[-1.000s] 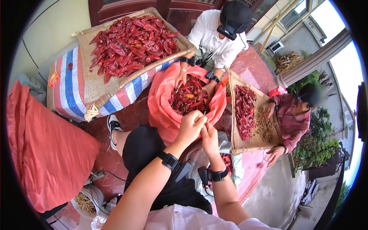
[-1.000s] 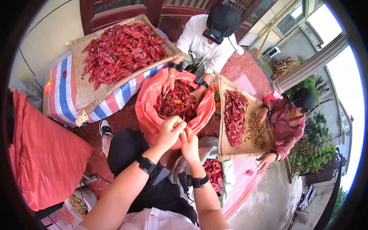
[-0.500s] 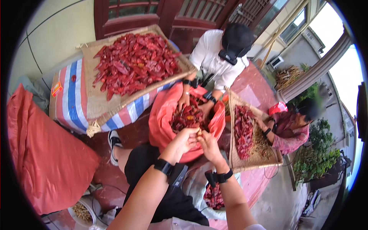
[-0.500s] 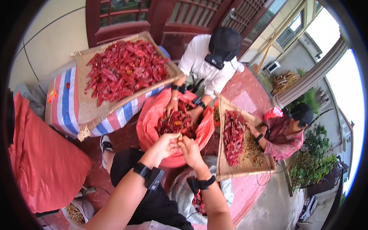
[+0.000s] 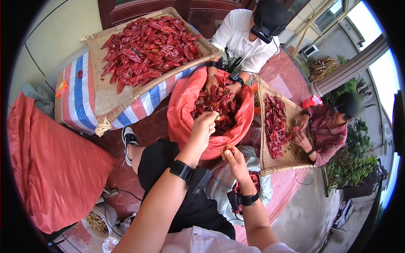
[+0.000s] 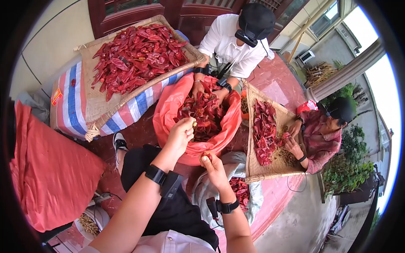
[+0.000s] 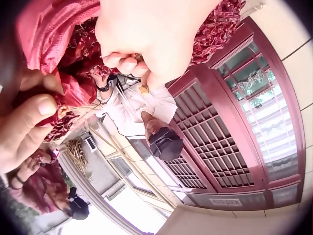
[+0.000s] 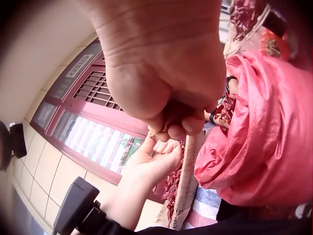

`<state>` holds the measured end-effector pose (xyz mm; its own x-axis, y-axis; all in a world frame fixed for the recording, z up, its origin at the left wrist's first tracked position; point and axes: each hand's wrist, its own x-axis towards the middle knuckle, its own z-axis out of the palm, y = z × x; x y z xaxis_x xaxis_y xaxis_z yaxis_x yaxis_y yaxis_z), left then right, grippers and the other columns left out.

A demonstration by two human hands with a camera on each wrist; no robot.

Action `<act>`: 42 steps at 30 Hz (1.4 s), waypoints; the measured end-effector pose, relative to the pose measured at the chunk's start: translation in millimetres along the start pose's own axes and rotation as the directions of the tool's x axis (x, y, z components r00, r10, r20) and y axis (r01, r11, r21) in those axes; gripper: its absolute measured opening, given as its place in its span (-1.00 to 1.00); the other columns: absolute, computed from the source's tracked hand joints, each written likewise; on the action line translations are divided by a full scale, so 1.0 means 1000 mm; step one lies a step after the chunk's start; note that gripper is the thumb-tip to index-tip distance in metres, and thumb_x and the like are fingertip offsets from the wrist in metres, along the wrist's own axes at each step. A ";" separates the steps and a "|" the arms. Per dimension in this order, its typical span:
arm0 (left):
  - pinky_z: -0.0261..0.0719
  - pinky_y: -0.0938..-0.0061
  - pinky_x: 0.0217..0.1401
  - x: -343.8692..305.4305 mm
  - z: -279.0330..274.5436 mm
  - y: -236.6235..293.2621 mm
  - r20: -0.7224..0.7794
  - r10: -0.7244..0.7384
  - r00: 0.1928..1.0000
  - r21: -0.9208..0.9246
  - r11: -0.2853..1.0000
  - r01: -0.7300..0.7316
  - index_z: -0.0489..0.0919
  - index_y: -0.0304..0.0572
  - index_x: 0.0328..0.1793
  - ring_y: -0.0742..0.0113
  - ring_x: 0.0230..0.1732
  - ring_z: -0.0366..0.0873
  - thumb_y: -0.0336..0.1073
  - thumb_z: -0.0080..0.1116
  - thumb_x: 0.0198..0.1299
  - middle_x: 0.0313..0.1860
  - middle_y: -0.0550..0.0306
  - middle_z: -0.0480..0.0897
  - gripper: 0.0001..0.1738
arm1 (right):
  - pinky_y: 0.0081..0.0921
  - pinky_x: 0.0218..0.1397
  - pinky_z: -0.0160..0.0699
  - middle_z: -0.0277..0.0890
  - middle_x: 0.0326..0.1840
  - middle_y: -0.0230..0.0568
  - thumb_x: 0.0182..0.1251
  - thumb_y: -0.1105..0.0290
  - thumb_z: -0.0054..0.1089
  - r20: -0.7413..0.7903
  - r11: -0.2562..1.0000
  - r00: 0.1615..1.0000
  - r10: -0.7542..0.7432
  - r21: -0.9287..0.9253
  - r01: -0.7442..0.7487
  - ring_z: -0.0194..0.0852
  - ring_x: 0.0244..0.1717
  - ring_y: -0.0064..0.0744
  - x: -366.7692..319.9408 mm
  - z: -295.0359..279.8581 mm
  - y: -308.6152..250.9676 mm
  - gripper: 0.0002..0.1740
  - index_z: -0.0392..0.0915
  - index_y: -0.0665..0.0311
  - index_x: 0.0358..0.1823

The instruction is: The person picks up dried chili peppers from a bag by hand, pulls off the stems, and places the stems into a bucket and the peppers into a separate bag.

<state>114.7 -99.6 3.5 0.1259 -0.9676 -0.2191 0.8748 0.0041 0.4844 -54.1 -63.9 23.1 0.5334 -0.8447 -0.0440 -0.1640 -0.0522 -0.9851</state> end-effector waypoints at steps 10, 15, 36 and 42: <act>0.49 0.41 -0.10 -0.011 -0.010 -0.007 0.028 -0.197 0.980 -0.167 0.966 0.199 0.47 -0.10 -0.28 0.33 -0.27 0.52 -0.25 0.04 0.16 -0.28 0.13 0.59 -0.88 | -0.60 -0.04 0.32 0.42 -0.23 -0.32 0.29 0.36 0.07 -0.051 0.976 0.994 0.102 -0.188 -0.110 0.34 -0.16 -0.56 -0.064 -0.021 0.042 -0.70 0.37 0.34 -0.02; 0.52 0.37 -0.07 -0.016 -0.006 -0.003 -0.038 -0.209 0.977 -0.220 0.956 0.196 0.47 -0.14 -0.25 0.28 -0.27 0.53 -0.29 0.05 0.15 -0.28 0.07 0.59 -0.89 | -0.48 -0.10 0.43 0.53 -0.26 -0.09 0.16 0.34 0.19 -0.259 0.824 0.887 0.383 -0.338 -0.455 0.49 -0.21 -0.35 -0.144 -0.075 0.114 -0.60 0.40 0.37 0.00; 0.42 0.61 -0.26 0.004 -0.012 0.017 -0.534 0.121 0.837 -0.086 0.977 -0.196 0.41 -0.04 -0.14 0.57 -0.42 0.32 -0.46 -0.05 0.09 -0.41 0.34 0.34 -0.80 | -0.30 0.14 0.33 0.39 -0.02 0.02 -0.01 0.54 0.15 0.005 0.663 0.960 -0.278 -0.722 0.196 0.32 0.06 -0.02 0.088 0.005 0.036 -0.59 0.43 0.41 -0.04; 0.37 0.59 -0.20 0.014 -0.006 0.032 -0.596 0.201 0.778 -0.083 0.948 -0.308 0.42 0.05 -0.25 0.60 -0.44 0.34 -0.45 -0.01 0.09 -0.46 0.41 0.38 -0.85 | -0.29 0.18 0.31 0.39 0.04 0.01 0.01 0.41 0.14 0.147 0.550 0.985 -0.092 -0.817 0.173 0.31 0.10 -0.04 0.172 0.002 0.078 -0.55 0.43 0.37 0.00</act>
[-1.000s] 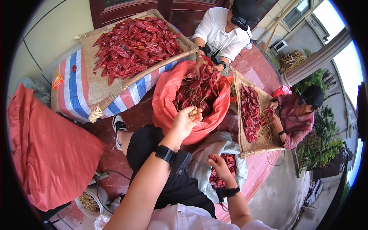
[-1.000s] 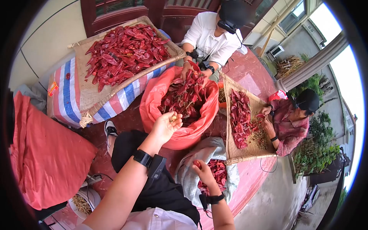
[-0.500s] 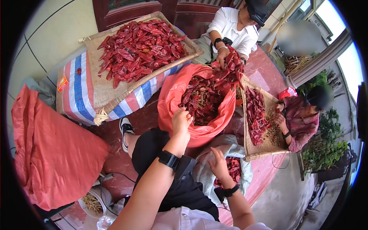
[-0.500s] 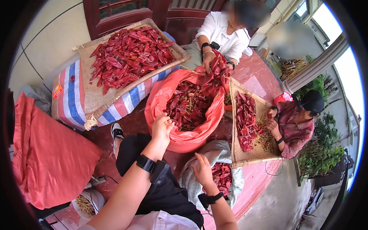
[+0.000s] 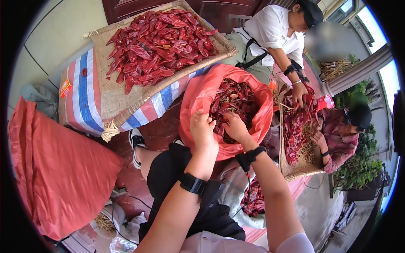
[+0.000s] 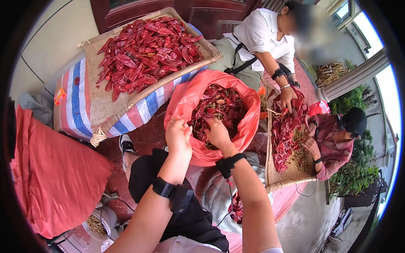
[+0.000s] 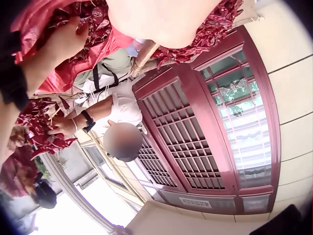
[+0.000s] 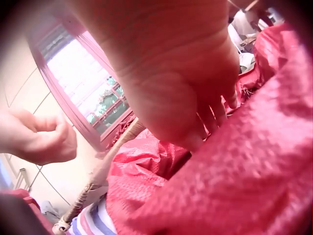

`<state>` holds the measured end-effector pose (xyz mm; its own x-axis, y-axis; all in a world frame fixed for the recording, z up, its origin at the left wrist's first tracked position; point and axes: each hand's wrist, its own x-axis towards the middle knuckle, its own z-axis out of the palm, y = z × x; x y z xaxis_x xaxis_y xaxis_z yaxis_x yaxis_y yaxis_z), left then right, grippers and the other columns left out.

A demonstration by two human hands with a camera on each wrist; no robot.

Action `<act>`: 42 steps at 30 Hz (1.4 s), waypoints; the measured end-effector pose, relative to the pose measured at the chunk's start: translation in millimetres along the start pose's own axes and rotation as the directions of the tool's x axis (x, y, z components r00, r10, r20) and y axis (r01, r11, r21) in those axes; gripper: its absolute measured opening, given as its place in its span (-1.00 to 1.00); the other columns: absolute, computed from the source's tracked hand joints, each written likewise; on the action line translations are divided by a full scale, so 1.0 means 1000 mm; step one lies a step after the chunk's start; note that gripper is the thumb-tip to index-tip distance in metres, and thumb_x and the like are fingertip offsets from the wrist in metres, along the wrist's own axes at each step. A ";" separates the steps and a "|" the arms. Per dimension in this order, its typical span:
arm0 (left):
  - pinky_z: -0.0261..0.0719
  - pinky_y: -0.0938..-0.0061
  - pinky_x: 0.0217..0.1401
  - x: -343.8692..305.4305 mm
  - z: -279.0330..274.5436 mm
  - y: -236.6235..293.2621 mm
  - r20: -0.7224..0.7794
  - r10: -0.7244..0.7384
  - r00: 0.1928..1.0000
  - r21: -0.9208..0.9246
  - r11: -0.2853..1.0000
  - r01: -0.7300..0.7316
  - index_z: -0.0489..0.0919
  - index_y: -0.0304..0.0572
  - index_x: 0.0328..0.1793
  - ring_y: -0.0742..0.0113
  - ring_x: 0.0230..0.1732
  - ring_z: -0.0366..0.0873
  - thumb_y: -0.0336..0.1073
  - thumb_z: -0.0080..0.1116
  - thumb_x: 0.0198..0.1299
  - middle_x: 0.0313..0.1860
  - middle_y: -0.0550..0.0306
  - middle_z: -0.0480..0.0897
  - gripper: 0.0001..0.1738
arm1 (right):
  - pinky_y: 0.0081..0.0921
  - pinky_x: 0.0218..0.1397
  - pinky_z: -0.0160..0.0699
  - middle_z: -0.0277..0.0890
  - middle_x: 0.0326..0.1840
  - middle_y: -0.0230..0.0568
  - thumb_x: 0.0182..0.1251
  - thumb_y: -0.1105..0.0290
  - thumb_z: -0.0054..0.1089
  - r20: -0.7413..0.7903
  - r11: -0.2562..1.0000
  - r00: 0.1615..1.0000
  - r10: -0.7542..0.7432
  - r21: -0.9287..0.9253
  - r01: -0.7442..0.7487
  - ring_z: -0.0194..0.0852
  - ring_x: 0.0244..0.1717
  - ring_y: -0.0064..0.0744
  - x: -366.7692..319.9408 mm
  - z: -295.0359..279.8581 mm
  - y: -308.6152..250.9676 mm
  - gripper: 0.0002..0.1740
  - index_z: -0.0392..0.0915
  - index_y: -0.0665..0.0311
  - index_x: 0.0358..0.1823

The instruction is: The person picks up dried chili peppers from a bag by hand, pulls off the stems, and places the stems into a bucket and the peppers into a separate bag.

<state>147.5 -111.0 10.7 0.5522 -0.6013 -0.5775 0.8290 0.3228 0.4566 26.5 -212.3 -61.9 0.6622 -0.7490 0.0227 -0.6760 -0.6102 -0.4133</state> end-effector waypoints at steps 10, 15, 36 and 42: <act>0.31 0.74 -0.50 0.007 0.003 -0.002 -0.001 0.026 1.000 0.059 0.998 -0.026 0.43 -0.13 -0.16 0.64 -0.49 0.30 -0.45 -0.04 0.09 -0.44 0.35 0.37 -0.82 | -0.09 0.36 0.01 0.05 0.40 -0.43 0.07 0.49 -0.02 0.228 0.847 0.971 -0.067 -0.502 0.176 -0.07 0.41 -0.28 0.061 0.040 0.003 -0.39 0.26 0.00 0.25; 0.28 0.73 -0.49 0.004 0.005 -0.005 0.016 -0.019 1.000 0.111 0.994 0.017 0.42 -0.12 -0.22 0.67 -0.51 0.30 -0.43 -0.02 0.08 -0.48 0.37 0.36 -0.87 | -0.26 0.20 0.25 0.31 0.11 -0.22 0.09 0.36 0.01 0.228 0.882 0.954 0.195 -0.467 -0.069 0.28 0.15 -0.24 0.057 0.041 0.010 -0.56 0.41 0.06 0.08; 0.35 0.71 -0.43 -0.004 -0.014 -0.033 0.177 -0.277 0.944 0.449 0.877 0.173 0.47 -0.08 -0.10 0.62 -0.49 0.35 -0.43 0.14 0.05 -0.46 0.39 0.45 -0.75 | -0.42 -0.20 0.43 0.48 -0.29 -0.01 0.25 0.46 -0.02 -0.269 0.966 0.961 0.067 0.259 0.005 0.49 -0.25 -0.17 -0.036 -0.059 -0.012 -0.80 0.38 0.34 -0.10; 0.26 0.78 -0.42 -0.019 -0.009 -0.027 0.536 -0.292 0.793 0.552 0.831 -0.067 0.54 -0.18 0.06 0.68 -0.49 0.32 -0.22 0.11 0.18 -0.35 0.39 0.56 -0.65 | -0.67 -0.28 0.30 0.32 -0.41 -0.41 0.35 0.45 -0.13 0.179 0.484 0.978 0.103 0.851 -0.207 0.24 -0.38 -0.64 -0.070 -0.083 -0.049 -0.81 0.35 0.30 -0.06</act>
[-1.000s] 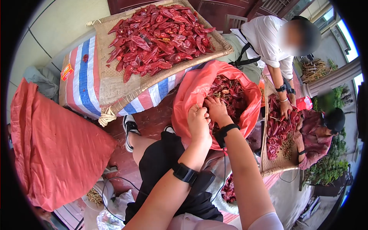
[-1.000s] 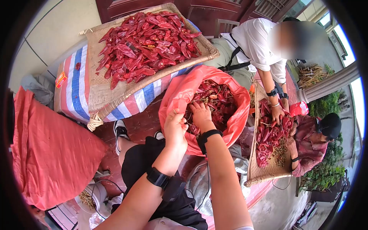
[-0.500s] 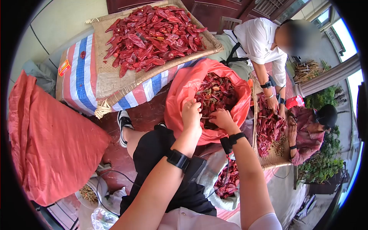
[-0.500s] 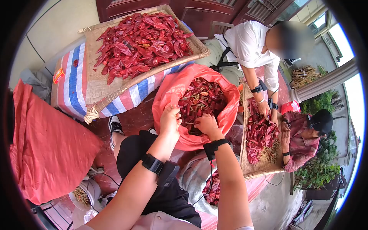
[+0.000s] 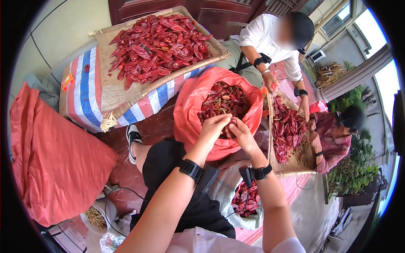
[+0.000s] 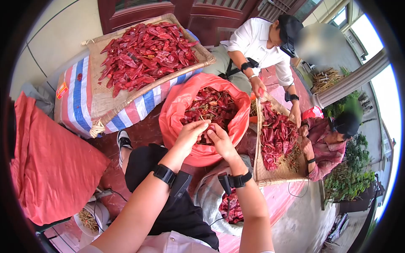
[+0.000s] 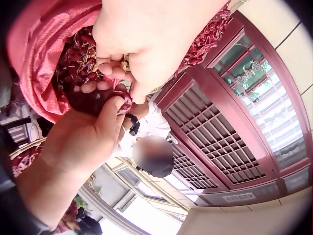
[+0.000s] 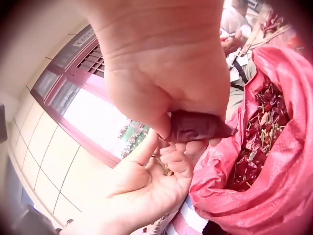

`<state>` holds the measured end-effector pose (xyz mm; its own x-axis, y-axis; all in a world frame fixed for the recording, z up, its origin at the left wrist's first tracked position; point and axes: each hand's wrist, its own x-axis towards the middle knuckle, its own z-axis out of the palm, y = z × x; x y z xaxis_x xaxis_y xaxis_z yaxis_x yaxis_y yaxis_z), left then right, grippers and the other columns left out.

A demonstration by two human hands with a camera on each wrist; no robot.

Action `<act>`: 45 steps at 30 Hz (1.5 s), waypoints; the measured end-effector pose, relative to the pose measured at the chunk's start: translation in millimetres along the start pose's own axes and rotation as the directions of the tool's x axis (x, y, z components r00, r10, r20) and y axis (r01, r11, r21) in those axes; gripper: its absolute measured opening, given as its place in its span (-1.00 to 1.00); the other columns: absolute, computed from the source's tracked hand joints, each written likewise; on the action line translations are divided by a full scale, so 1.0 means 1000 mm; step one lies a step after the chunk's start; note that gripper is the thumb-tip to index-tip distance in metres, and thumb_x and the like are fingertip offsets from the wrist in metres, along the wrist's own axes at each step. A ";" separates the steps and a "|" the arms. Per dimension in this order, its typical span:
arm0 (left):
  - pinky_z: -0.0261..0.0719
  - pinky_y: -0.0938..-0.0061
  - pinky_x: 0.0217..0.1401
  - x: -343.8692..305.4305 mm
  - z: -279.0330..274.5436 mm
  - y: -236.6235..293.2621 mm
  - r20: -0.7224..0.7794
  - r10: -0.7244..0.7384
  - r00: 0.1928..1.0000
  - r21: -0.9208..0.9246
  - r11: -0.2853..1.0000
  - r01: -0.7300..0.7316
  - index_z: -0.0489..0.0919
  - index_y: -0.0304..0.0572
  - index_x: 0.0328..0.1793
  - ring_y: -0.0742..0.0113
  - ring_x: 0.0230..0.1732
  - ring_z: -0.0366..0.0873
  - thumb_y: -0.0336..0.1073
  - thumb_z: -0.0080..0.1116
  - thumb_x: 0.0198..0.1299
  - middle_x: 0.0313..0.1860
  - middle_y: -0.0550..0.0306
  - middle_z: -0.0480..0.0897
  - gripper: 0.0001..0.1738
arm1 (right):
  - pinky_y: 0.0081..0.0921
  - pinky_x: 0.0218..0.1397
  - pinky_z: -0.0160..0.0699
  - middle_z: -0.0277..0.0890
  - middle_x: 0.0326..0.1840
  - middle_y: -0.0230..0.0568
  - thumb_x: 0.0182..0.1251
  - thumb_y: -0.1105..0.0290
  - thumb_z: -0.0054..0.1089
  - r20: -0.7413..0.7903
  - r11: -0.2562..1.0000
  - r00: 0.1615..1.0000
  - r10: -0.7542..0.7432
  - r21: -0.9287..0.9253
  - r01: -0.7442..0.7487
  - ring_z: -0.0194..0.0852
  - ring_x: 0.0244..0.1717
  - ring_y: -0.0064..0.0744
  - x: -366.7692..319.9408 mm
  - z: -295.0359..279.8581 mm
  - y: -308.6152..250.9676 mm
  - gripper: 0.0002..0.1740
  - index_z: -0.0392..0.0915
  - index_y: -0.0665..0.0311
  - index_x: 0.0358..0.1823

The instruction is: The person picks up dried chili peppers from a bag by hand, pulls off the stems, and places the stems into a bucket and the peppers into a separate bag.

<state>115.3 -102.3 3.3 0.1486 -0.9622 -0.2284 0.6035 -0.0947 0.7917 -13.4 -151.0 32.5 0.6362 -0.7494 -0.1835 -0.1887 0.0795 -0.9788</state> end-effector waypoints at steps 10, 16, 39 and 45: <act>0.31 0.73 -0.46 -0.011 0.002 0.001 0.153 0.074 0.986 0.051 0.995 -0.082 0.54 -0.17 -0.29 0.60 -0.60 0.35 -0.28 0.03 0.23 -0.54 0.34 0.47 -0.85 | -0.58 -0.38 0.31 0.44 -0.38 -0.28 0.41 0.12 -0.22 0.203 0.856 0.946 0.251 0.411 -0.315 0.32 -0.52 -0.50 -0.021 -0.005 -0.003 -0.61 0.40 0.34 -0.15; 0.47 0.61 -0.32 -0.005 -0.002 -0.012 0.165 0.071 0.984 -0.197 0.980 -0.038 0.51 -0.15 -0.25 0.52 -0.45 0.44 -0.29 0.02 0.24 -0.41 0.27 0.50 -0.88 | -0.71 -0.35 0.18 0.35 -0.45 -0.43 0.44 0.20 -0.23 0.087 0.955 0.996 -0.004 0.297 -0.022 0.21 -0.44 -0.65 -0.022 0.013 0.001 -0.66 0.43 0.33 -0.15; 0.61 0.42 -0.05 -0.006 -0.021 -0.011 0.035 -0.191 0.981 -0.681 0.714 0.163 0.46 -0.23 -0.31 0.28 -0.26 0.58 -0.30 -0.07 0.29 -0.35 0.07 0.57 -0.82 | -0.53 -0.39 0.31 0.32 -0.55 -0.23 0.38 0.41 -0.13 -0.473 0.890 0.784 -0.402 -0.404 0.213 0.29 -0.51 -0.44 -0.056 0.082 0.035 -0.82 0.37 0.37 -0.34; 0.57 0.35 -0.01 -0.003 -0.034 -0.028 0.044 -0.225 0.973 -0.646 0.737 0.199 0.47 -0.19 -0.29 0.30 -0.29 0.57 -0.32 -0.04 0.27 -0.38 0.13 0.58 -0.87 | -0.64 -0.34 0.27 0.23 -0.54 -0.40 0.42 0.34 -0.16 -0.542 0.987 0.825 -0.160 -0.083 0.137 0.16 -0.45 -0.62 -0.103 0.046 0.077 -0.76 0.33 0.35 -0.36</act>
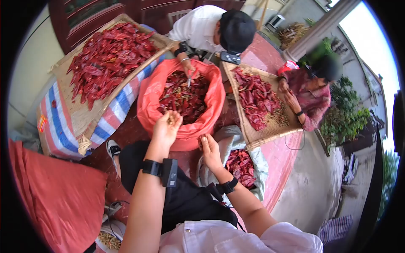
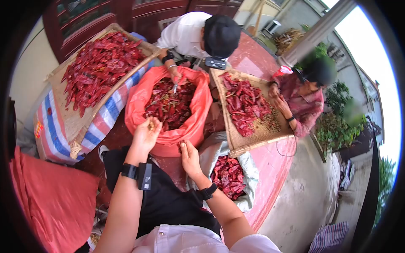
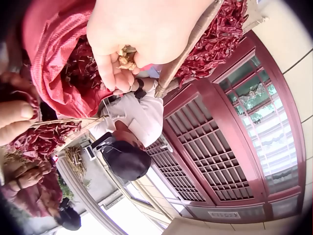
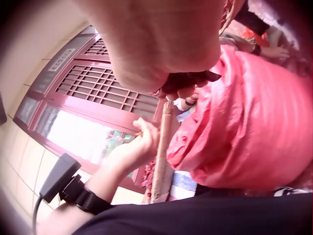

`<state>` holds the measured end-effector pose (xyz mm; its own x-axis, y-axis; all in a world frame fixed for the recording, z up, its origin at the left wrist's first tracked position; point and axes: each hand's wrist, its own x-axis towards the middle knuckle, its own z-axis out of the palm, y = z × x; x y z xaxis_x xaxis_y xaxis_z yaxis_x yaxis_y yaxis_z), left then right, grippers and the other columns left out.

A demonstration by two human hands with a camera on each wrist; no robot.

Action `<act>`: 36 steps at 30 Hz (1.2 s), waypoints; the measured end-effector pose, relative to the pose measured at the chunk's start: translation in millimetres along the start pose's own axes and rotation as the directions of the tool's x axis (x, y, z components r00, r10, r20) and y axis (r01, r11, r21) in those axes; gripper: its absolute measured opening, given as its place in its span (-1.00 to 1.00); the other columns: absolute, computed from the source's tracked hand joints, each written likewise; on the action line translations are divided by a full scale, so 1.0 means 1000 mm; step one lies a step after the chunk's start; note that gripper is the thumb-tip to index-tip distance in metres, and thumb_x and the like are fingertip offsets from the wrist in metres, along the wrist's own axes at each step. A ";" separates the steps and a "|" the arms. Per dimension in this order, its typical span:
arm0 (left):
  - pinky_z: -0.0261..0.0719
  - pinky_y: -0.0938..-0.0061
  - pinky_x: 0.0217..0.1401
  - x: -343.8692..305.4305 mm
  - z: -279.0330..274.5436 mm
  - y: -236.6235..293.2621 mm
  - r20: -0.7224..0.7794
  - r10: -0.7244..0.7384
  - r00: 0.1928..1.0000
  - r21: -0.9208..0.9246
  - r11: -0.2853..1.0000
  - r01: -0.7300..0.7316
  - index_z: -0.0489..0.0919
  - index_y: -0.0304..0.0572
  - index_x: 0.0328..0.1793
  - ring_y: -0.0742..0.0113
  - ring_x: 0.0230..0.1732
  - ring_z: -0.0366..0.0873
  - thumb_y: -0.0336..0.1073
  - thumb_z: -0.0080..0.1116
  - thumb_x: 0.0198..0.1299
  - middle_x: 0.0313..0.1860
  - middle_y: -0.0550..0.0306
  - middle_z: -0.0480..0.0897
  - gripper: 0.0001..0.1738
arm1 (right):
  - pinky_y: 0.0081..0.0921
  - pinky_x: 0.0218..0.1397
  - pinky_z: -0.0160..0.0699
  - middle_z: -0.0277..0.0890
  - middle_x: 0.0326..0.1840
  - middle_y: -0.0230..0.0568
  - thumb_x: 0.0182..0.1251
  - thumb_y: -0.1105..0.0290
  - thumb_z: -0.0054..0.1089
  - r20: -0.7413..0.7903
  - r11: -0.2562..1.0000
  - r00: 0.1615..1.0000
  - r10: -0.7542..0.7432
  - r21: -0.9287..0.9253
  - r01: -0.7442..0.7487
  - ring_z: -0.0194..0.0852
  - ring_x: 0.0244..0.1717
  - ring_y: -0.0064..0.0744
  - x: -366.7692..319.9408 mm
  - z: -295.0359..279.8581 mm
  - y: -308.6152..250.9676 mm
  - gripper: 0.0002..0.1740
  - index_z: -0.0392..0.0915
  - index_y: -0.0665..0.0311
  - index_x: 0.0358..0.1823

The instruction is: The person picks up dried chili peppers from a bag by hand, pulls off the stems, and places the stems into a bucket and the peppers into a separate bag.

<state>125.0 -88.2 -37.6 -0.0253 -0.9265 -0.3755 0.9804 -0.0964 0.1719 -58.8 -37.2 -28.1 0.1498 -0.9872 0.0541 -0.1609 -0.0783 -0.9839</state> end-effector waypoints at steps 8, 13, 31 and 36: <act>0.53 0.36 0.03 -0.002 0.004 -0.002 -0.146 0.004 0.989 0.136 0.991 0.016 0.48 -0.12 -0.27 0.35 -0.31 0.55 -0.33 -0.01 0.24 -0.39 0.20 0.56 -0.92 | -0.42 -0.16 0.42 0.48 -0.32 -0.09 0.35 0.27 -0.10 -0.394 0.913 0.918 0.052 -0.354 -0.204 0.45 -0.30 -0.25 -0.076 -0.129 0.071 -0.69 0.44 0.37 -0.08; 0.53 0.35 0.04 -0.003 0.005 -0.009 -0.216 0.013 0.976 0.221 0.975 0.036 0.47 -0.14 -0.24 0.35 -0.30 0.54 -0.34 -0.01 0.24 -0.37 0.21 0.56 -0.92 | -0.04 0.31 -0.02 0.05 0.30 0.11 0.06 0.02 0.17 -0.517 0.501 0.849 0.112 -0.708 -0.497 -0.06 0.31 0.13 -0.124 -0.165 0.142 -0.14 0.02 0.18 0.34; 0.53 0.36 0.01 -0.004 0.002 -0.005 -0.260 0.037 0.965 0.345 0.937 0.057 0.44 -0.13 -0.18 0.39 -0.29 0.54 -0.36 -0.05 0.26 -0.34 0.25 0.54 -0.92 | -0.15 0.31 0.01 0.17 0.24 -0.06 -0.06 0.07 0.28 -0.375 0.368 0.741 0.557 -0.688 -0.625 0.00 0.28 0.01 -0.158 -0.111 0.190 -0.26 0.28 0.12 0.20; 0.54 0.37 0.02 -0.006 -0.001 -0.004 -0.272 0.052 0.961 0.356 0.933 0.050 0.45 -0.16 -0.22 0.38 -0.29 0.54 -0.35 -0.05 0.26 -0.34 0.22 0.55 -0.92 | -0.13 0.28 0.07 0.23 0.19 -0.05 -0.06 0.06 0.27 -0.377 0.367 0.745 0.550 -0.693 -0.621 0.06 0.25 0.02 -0.166 -0.112 0.197 -0.29 0.32 0.12 0.17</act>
<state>121.2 -82.3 -36.8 0.0797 -0.7964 -0.5994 0.8439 -0.2661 0.4658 -225.1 95.5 -211.6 -0.3442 -0.8312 -0.4367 -0.8277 0.4882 -0.2768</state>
